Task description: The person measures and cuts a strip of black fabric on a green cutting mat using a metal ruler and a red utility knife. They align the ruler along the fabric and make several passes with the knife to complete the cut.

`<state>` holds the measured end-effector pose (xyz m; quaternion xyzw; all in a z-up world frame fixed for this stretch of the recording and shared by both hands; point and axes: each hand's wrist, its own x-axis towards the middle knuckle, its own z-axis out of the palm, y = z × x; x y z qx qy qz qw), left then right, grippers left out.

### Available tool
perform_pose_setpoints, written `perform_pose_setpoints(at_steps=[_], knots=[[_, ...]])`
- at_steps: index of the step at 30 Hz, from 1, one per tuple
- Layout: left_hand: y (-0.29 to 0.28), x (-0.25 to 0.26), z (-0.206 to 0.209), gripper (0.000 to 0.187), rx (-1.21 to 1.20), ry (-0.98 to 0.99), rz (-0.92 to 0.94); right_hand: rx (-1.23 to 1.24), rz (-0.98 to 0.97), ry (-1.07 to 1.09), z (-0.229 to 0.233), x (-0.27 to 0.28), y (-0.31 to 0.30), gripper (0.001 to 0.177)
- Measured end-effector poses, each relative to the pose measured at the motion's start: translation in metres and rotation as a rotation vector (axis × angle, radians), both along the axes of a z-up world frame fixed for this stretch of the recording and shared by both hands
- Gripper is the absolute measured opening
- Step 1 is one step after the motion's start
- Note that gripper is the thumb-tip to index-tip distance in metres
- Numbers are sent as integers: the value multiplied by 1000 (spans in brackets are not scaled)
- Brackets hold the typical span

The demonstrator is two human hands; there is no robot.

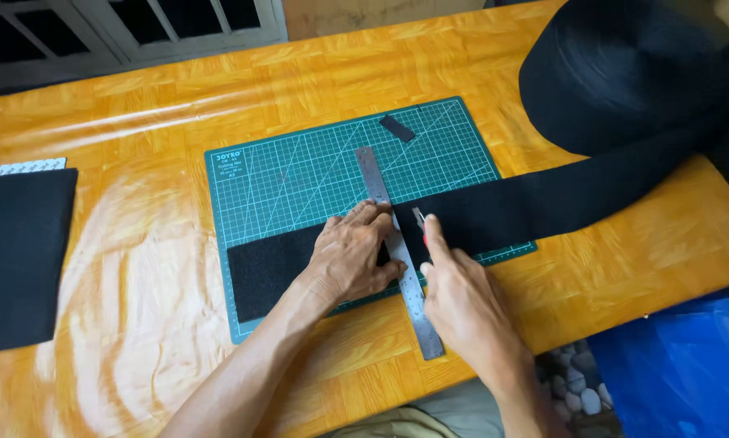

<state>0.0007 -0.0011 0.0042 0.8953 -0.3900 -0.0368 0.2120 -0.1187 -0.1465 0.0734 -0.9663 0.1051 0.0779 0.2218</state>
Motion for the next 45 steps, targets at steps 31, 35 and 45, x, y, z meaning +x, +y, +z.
perform_pose_setpoints(at_steps=[31, 35, 45], knots=[[1, 1, -11, 57, 2, -56, -15, -255, 128, 73, -35, -15, 12, 80], [0, 2, -2, 58, 27, -6, -15, -278, 113, 214, -32, -44, 12, 84], [1, 1, 1, 52, 33, 15, -3, -7, 24, 133, -8, -52, -13, 75]])
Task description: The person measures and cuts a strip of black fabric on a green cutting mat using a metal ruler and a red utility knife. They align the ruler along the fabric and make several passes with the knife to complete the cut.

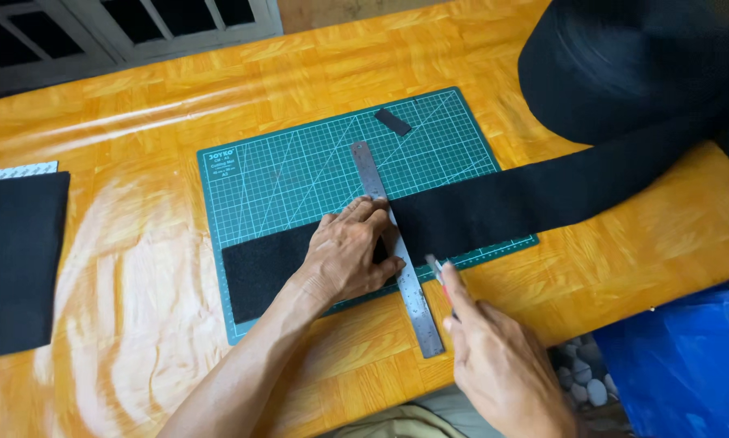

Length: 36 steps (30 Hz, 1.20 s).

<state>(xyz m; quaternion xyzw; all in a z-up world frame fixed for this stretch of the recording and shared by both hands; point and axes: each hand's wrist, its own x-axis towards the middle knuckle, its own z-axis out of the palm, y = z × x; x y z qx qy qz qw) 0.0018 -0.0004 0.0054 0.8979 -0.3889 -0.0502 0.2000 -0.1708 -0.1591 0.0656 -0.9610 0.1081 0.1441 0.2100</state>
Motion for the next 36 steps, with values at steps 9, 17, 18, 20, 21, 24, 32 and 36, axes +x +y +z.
perform_pose_setpoints(at_steps=[9, 17, 18, 20, 21, 24, 32, 36], knots=[[-3, -3, 13, 53, 109, 108, 53, 194, -48, -239, -17, 82, 13, 62], [-1, -3, 12, 52, 112, 109, 56, 152, -13, -199, -23, 87, 19, 63], [-1, -2, 10, 52, 111, 109, 54, 151, -15, -199, -26, 88, 18, 63], [-2, 0, 5, 53, 91, 98, 48, 152, 7, -201, -32, 91, 17, 65], [-3, 1, 4, 53, 91, 99, 47, 152, 6, -201, -31, 91, 17, 65], [-2, 0, 1, 54, 100, 96, 51, 110, 28, -182, -31, 94, 17, 67], [-1, -2, 14, 54, 102, 119, 53, -35, 66, 13, -12, 104, 22, 83], [0, -1, 3, 54, 85, 119, 63, -31, 41, 96, -11, 73, 24, 83]])
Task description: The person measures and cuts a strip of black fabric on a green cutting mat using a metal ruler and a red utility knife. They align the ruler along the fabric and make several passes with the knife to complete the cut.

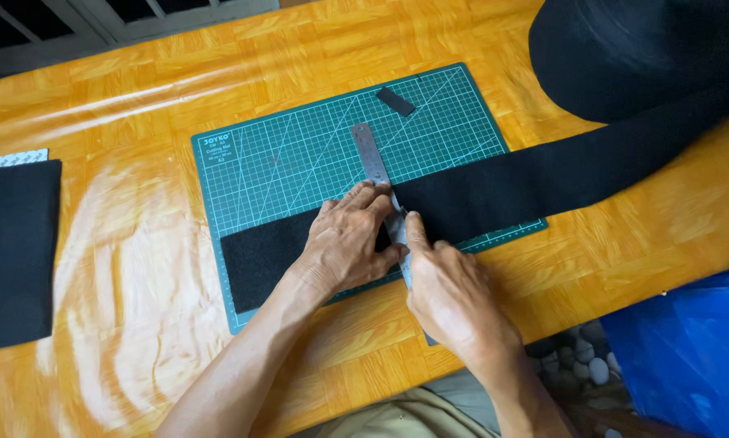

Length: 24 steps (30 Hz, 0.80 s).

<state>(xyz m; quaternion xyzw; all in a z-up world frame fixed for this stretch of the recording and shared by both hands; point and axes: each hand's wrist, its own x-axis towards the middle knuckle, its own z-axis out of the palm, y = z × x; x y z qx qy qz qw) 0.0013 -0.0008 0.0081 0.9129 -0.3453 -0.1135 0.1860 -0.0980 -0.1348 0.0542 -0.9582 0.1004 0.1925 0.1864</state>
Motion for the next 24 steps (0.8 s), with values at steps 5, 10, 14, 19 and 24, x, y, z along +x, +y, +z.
perform_pose_setpoints(at_steps=[5, 10, 14, 19, 24], knots=[[2, 1, -14, 59, -106, -177, -84, -242, 101, -144, -12, -37, 5, 78], [2, 0, -10, 59, -91, -174, -80, -195, 55, -9, -11, -79, 0, 83], [1, 4, -6, 59, -131, -175, -92, -36, -42, -154, -22, -91, -12, 76], [4, 2, -5, 56, -90, -90, -51, 25, -196, -297, -2, -63, -52, 65], [0, -2, 17, 50, 15, 31, -20, 121, -128, -658, -57, -12, -92, 39]])
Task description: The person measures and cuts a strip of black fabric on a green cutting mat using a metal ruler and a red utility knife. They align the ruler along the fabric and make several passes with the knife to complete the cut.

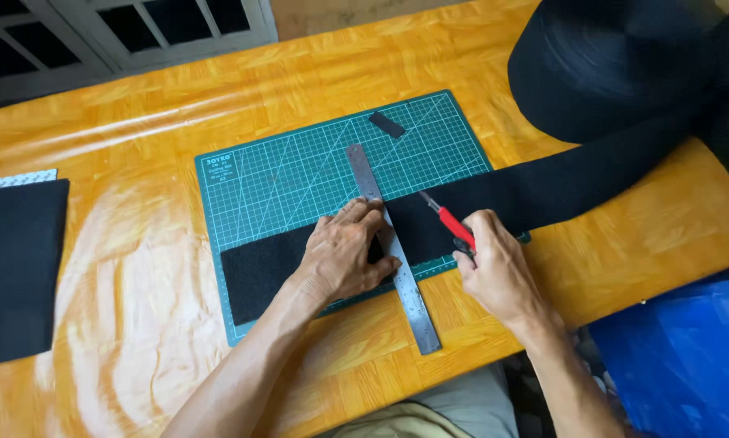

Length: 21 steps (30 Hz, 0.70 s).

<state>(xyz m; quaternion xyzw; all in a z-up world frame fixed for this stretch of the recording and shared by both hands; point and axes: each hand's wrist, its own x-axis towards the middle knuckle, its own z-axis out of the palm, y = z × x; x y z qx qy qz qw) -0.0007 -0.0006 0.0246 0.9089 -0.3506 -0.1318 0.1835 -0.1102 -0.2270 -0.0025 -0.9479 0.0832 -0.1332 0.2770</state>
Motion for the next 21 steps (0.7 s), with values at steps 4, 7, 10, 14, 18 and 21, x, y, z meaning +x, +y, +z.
perform_pose_setpoints(at_steps=[4, 7, 10, 14, 18, 21], knots=[[-1, -1, 5, 49, -6, 11, 9, -23, 143, -130, -15, 15, -7, 28], [-1, -2, 4, 49, 3, 19, -2, -36, 117, -205, -31, 18, -11, 23], [0, -1, 6, 50, -1, 24, 1, -69, 47, -202, -42, 24, -14, 24], [1, 0, 5, 48, -16, 50, 5, -27, -4, -132, -44, 19, -16, 22], [0, -2, 7, 48, -28, 44, 28, 110, -66, 12, 40, -4, 18, 27], [-2, -4, 6, 47, -17, 28, 26, 215, -31, 11, 79, -3, 45, 43]])
